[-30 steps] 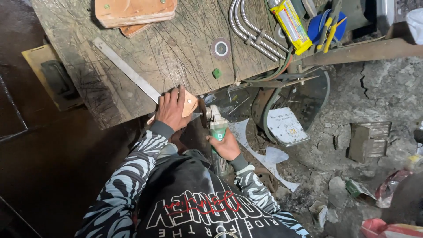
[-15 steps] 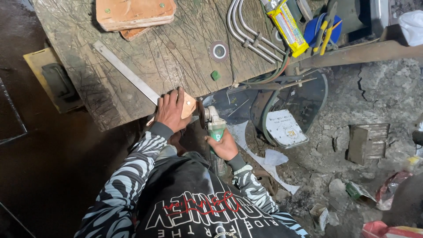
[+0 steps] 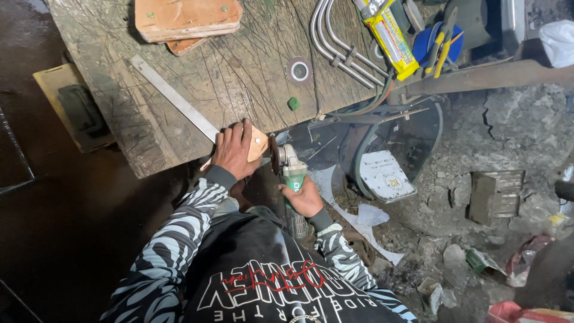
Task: The person uses a handheld angle grinder to smooth the edges and surfaces of several small rectangular metal plates and bars on a cluttered workbench.
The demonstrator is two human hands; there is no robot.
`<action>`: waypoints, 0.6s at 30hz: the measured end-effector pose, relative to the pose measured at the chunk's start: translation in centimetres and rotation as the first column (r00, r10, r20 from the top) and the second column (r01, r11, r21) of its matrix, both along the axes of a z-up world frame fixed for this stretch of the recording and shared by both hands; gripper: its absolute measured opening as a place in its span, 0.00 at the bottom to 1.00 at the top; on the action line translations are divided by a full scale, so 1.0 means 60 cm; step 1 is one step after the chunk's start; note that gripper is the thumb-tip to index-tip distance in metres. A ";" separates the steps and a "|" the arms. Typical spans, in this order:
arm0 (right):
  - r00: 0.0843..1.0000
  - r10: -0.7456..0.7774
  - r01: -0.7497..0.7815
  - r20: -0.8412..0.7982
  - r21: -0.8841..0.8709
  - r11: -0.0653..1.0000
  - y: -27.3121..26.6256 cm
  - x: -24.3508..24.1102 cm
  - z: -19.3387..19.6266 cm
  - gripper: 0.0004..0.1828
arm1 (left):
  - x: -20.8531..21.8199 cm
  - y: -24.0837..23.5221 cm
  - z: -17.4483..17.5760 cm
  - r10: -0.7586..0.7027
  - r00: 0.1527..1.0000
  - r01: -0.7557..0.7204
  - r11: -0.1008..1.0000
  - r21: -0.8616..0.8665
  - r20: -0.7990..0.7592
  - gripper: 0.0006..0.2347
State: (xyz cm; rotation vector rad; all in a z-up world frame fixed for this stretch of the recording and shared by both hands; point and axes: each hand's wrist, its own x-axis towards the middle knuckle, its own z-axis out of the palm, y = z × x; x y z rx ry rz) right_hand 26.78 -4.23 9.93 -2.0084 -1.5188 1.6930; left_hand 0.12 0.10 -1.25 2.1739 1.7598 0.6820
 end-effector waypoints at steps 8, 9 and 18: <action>0.999 -0.011 0.012 -0.034 0.024 1.000 0.009 -0.011 -0.032 0.30 | 0.001 -0.001 0.006 0.001 1.000 -0.001 1.000 -0.001 -0.004 0.48; 1.000 -0.017 0.018 -0.021 0.032 0.999 0.015 -0.019 -0.021 0.30 | 0.001 -0.001 0.008 0.004 1.000 -0.004 1.000 -0.001 -0.009 0.48; 0.999 0.006 -0.006 0.045 -0.003 1.000 0.017 -0.019 0.013 0.32 | -0.002 0.000 0.014 0.000 1.000 0.000 1.000 0.005 -0.005 0.48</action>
